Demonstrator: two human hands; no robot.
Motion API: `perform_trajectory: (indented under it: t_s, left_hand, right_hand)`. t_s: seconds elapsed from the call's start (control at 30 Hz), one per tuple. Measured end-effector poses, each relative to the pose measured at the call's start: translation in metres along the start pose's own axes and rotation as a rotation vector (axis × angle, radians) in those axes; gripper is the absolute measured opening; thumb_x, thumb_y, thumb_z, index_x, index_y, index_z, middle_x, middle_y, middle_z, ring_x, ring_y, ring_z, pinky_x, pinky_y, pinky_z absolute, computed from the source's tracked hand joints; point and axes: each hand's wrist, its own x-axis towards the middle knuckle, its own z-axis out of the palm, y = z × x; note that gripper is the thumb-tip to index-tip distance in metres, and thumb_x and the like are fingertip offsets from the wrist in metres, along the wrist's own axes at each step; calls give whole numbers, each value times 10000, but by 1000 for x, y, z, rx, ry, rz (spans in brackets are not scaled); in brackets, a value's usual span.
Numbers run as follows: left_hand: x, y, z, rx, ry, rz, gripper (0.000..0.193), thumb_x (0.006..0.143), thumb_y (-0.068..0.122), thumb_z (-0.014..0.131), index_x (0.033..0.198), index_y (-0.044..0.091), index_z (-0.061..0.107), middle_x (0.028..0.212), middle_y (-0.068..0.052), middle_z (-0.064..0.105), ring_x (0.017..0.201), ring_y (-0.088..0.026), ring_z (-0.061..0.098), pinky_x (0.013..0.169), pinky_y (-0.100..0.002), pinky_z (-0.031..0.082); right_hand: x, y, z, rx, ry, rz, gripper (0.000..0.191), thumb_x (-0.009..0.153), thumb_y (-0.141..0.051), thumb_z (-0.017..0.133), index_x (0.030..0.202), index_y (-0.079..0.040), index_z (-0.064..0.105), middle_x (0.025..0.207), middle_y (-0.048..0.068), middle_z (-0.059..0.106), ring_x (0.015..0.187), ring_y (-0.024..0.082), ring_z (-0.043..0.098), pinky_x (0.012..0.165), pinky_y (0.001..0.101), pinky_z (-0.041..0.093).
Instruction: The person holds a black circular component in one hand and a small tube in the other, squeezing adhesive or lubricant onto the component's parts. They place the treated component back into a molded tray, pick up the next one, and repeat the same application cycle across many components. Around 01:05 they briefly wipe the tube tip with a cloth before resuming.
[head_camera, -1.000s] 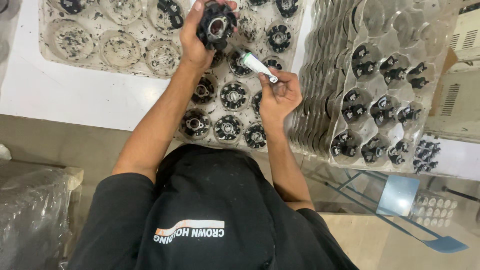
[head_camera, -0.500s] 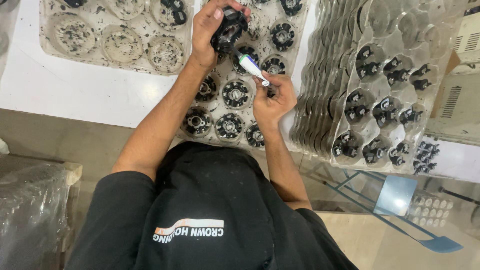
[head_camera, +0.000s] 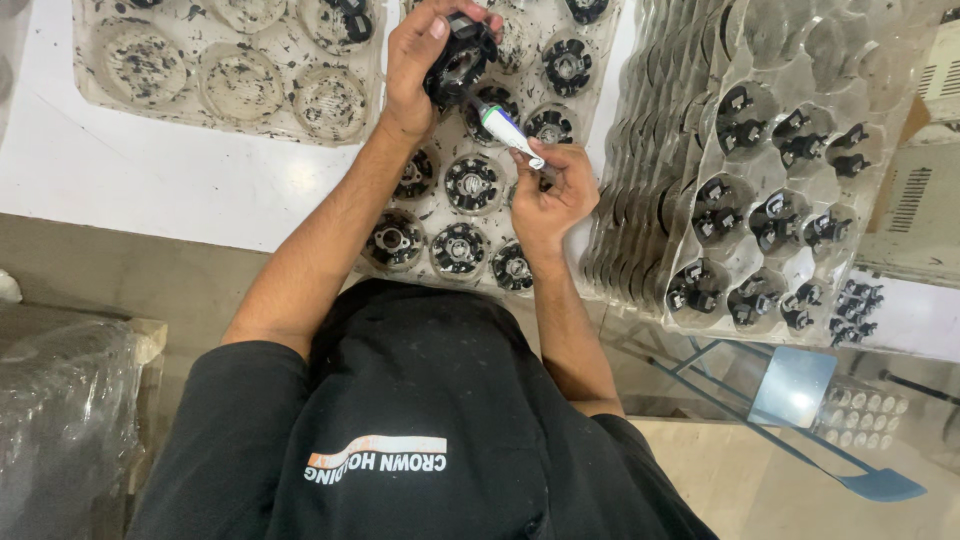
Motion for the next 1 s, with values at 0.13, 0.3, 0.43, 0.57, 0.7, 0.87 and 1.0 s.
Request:
perform_trajectory:
  t_s: [0.13, 0.3, 0.43, 0.57, 0.7, 0.87, 1.0]
  left_hand:
    - [-1, -2, 3, -5, 13, -9, 399, 1113, 322, 513, 1245, -37, 625, 1210, -200, 704, 1159, -249, 692, 1039, -348, 559]
    - [-6, 1, 9, -35, 23, -32, 387, 1106, 332, 516, 1223, -20, 628, 1199, -189, 709, 1109, -231, 680, 990, -342, 560]
    - [-10, 4, 13, -42, 64, -60, 385, 1094, 327, 508, 1220, -16, 630, 1207, -188, 707, 1108, -232, 681, 1027, -359, 561]
    - [-10, 4, 15, -51, 69, -59, 378, 1104, 318, 494, 1218, -18, 623, 1204, -190, 703, 1112, -241, 682, 1006, -344, 558]
    - [-9, 4, 16, -54, 56, -25, 383, 1112, 343, 479, 1206, -5, 609, 1204, -175, 689, 1083, -226, 676, 991, -337, 555]
    - [-12, 4, 17, -45, 88, -42, 393, 1108, 348, 466, 1203, -7, 606, 1196, -178, 690, 1093, -234, 679, 939, -327, 568]
    - [-13, 3, 19, -107, 116, -58, 405, 1098, 373, 462, 1199, 7, 605, 1198, -164, 694, 1088, -234, 682, 876, -332, 583]
  right_hand:
    - [2, -11, 2, -195, 16, -103, 328, 781, 207, 792, 998, -8, 673, 940, 104, 664, 837, 179, 667, 728, 278, 550]
    - [9, -18, 0, -224, 13, -151, 338, 751, 209, 789, 970, -21, 674, 913, 109, 689, 821, 217, 674, 687, 301, 534]
    - [8, -19, -1, -222, 17, -147, 339, 741, 213, 794, 960, -21, 681, 891, 96, 685, 800, 205, 663, 690, 300, 526]
    - [6, -20, -2, -217, 26, -157, 337, 743, 215, 791, 952, -21, 674, 895, 91, 689, 802, 207, 658, 713, 307, 530]
    - [6, -21, -2, -233, 33, -164, 336, 732, 215, 787, 943, -19, 668, 896, 89, 686, 807, 213, 654, 721, 309, 529]
    - [4, -25, -3, -231, 34, -144, 339, 748, 197, 821, 938, -21, 646, 917, 90, 688, 817, 209, 655, 709, 300, 526]
    - [3, -26, -5, -223, 33, -140, 336, 758, 202, 819, 946, -15, 643, 908, 89, 683, 804, 202, 653, 698, 297, 520]
